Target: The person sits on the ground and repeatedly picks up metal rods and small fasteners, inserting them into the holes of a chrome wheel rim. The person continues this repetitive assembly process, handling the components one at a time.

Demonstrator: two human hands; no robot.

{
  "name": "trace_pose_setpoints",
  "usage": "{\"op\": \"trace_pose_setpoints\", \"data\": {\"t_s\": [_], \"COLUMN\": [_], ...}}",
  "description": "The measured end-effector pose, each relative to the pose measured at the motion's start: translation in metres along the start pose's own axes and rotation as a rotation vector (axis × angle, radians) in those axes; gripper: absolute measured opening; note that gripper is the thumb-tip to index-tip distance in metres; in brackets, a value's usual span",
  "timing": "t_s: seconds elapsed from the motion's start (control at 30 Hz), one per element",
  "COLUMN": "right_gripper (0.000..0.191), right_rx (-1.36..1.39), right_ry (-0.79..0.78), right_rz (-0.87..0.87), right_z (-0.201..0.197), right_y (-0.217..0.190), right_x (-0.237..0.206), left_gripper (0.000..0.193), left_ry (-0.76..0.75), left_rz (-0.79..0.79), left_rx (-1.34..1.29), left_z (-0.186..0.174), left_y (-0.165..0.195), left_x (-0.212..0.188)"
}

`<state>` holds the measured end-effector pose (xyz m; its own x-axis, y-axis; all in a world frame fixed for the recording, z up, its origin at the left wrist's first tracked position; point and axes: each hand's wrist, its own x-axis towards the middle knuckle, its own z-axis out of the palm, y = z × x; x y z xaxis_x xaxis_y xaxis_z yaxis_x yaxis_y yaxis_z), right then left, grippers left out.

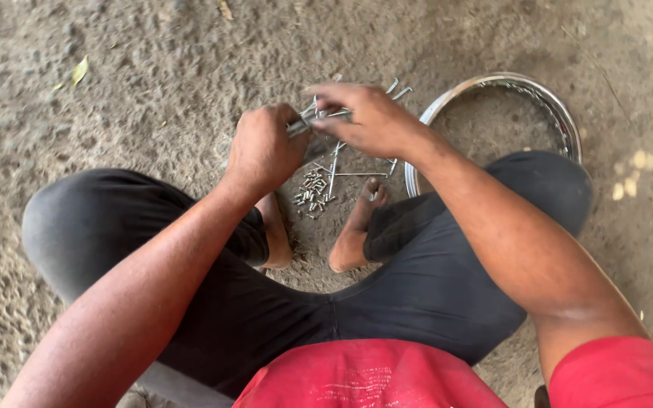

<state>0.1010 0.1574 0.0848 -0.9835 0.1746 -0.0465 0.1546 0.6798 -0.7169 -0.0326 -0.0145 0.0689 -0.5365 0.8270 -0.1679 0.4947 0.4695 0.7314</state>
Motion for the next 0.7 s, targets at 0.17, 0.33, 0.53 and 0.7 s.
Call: {"op": "trace_pose_setpoints", "data": {"t_s": [0.17,0.33,0.53,0.7], "right_gripper": [0.043,0.038,0.041,0.049], "right_rx": [-0.174,-0.362,-0.593,-0.218], "right_ry": [-0.409,-0.603,-0.526,-0.114], "right_rz": [0.483,0.433,0.507,0.235], "right_z": [0.009,0.014,0.004,0.019], "right_y": [-0.005,0.014,0.043,0.056], "right_x": [-0.002,-0.015,-0.025,-0.022], "left_gripper": [0.017,0.019,0.028,0.028], "left_ry": [0.023,0.154,0.255,0.157], "left_rz": [-0.092,-0.086,0.088,0.273], "left_rx": [0.070,0.096,0.004,-0.106], "left_z": [-0.001,-0.001,-0.015,-0.024], "left_y": [-0.018,-0.029,-0.021,0.006], "left_x": [0.008,0.017,0.005,-0.012]}}
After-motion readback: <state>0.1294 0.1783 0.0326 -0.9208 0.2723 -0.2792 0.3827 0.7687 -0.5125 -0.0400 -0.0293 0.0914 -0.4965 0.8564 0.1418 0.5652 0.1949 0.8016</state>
